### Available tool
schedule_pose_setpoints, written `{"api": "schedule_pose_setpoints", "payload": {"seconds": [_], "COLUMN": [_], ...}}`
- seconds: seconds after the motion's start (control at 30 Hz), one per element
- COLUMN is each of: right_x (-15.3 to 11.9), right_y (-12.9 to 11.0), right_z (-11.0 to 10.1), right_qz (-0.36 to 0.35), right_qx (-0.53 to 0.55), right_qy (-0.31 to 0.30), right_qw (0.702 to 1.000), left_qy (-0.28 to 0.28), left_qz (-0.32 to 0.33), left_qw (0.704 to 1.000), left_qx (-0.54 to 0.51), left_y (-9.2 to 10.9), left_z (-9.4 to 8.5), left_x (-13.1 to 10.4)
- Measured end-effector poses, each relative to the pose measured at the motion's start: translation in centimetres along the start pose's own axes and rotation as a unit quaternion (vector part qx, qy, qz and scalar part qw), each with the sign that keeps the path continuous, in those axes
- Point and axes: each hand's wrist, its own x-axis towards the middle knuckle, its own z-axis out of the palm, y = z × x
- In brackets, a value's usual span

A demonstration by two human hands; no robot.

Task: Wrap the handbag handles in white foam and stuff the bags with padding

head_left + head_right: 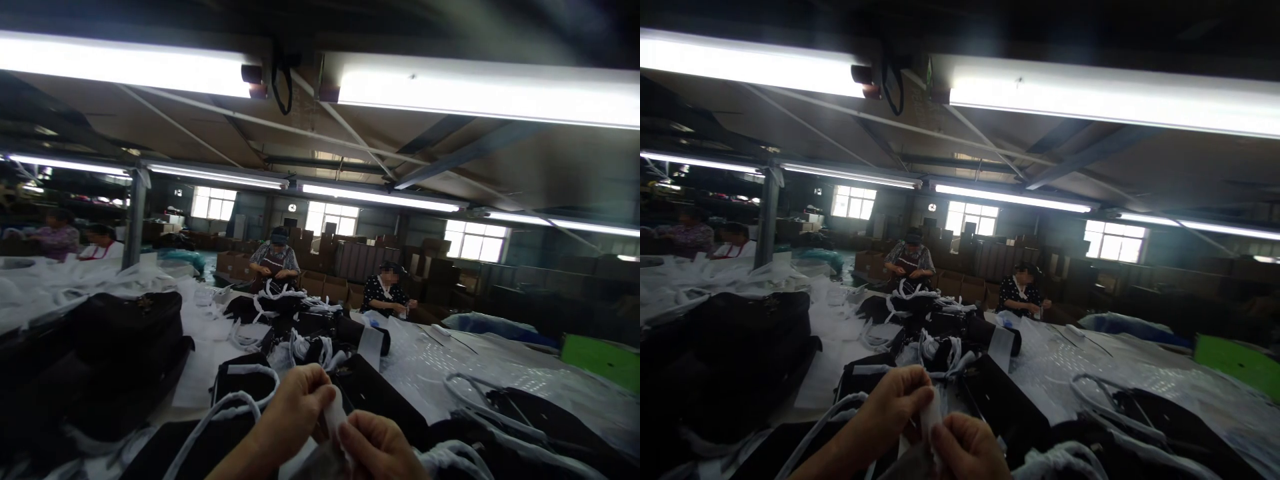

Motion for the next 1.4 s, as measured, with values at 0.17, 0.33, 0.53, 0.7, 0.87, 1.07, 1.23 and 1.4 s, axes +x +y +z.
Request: {"api": "schedule_pose_setpoints", "payload": {"seconds": [0.17,0.33,0.53,0.7,0.87,1.07,1.23,1.4], "right_x": [0.6,0.6,0.7,0.4,-0.1,0.4,0.7,0.3], "right_y": [-0.3,-0.3,0.7,1.0,1.0,1.9,2.2,0.4], "right_z": [1.3,2.5,2.9,2.4,2.4,2.7,3.6,3.4], "right_qz": [0.003,-0.009,-0.024,-0.025,-0.059,-0.045,-0.091,-0.050], "right_qx": [0.027,0.122,0.143,0.157,0.232,0.308,0.336,0.276], "right_qy": [-0.007,-0.015,0.028,-0.006,-0.038,-0.059,-0.012,0.024], "right_qw": [1.000,0.992,0.989,0.987,0.970,0.949,0.937,0.960], "left_qy": [0.034,0.062,0.066,0.100,0.076,0.063,0.104,0.070], "left_qz": [0.071,0.151,0.316,0.343,0.422,0.409,0.466,0.477], "left_qw": [0.989,0.956,0.914,0.906,0.865,0.878,0.840,0.836], "left_qx": [0.126,0.244,0.246,0.226,0.261,0.241,0.258,0.261], "left_y": [0.8,0.2,-3.6,-5.9,-6.3,-6.1,-5.6,-5.4], "left_z": [-0.1,0.1,-0.1,-0.2,-0.7,-0.8,-0.7,-1.1], "left_x": [-1.3,-2.5,-3.3,-3.3,-3.3,-3.3,-2.6,-2.3]}}
